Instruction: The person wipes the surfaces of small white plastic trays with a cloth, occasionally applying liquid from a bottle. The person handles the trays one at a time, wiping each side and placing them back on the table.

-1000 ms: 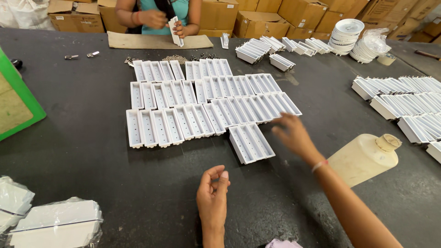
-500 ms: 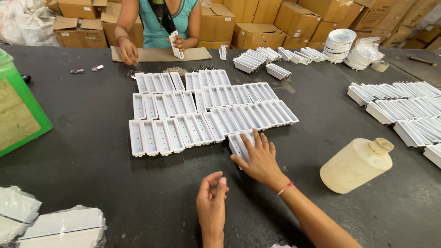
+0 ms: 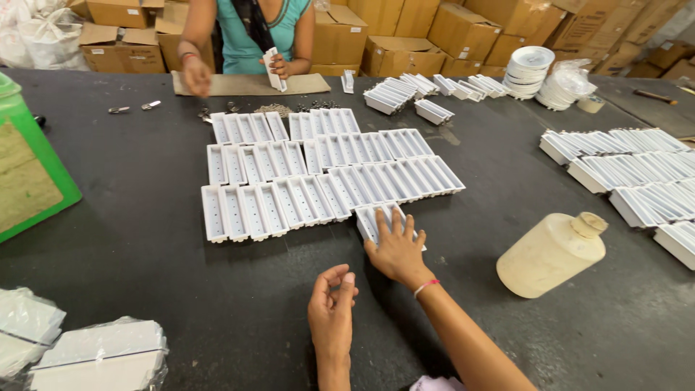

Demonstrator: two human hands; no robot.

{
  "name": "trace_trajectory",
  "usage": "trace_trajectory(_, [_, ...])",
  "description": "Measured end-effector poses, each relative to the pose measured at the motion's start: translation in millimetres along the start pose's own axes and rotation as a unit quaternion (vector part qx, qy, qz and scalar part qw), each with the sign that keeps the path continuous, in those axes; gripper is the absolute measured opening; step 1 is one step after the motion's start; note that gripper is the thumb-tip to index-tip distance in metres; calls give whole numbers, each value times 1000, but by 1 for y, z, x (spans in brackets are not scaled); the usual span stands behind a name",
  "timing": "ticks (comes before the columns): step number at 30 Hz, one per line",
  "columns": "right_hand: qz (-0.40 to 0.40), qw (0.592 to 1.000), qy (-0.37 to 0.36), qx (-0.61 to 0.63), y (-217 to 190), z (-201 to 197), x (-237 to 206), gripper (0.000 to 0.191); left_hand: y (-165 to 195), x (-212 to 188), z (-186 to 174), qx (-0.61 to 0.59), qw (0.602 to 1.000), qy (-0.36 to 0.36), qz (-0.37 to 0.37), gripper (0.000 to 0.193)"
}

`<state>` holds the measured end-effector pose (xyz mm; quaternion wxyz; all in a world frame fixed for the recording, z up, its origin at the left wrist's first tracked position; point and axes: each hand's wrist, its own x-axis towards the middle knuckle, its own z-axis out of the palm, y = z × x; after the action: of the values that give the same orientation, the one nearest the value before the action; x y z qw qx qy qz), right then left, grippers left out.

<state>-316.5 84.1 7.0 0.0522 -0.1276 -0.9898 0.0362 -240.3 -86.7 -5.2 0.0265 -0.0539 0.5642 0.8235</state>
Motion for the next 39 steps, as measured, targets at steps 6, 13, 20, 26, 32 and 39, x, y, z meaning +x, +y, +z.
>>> trace_trajectory(6, [11, 1000, 13, -3, -6, -3, -12, 81, 5, -4, -7, -35, 999, -10, -8, 31])
trace_trajectory(13, [47, 999, -1, -16, 18, 3, -34, 82, 18, -8, -16, -32, 998, -18, -44, 30])
trace_trajectory(20, [86, 995, -17, -40, 98, -5, -15, 81, 30, -13, -19, -26, 998, -18, -46, 29])
trace_trajectory(26, [107, 993, -23, -35, 148, -11, 28, 80, 35, -12, -18, -20, 998, -12, -55, 30])
trace_trajectory(32, [85, 994, -29, -62, 173, -12, 46, 80, 35, -12, -16, -13, 998, -7, -55, 30])
trace_trajectory(39, [15, 994, 60, -92, 179, -3, 44, 90, 37, -12, -13, 9, 997, 0, -73, 30])
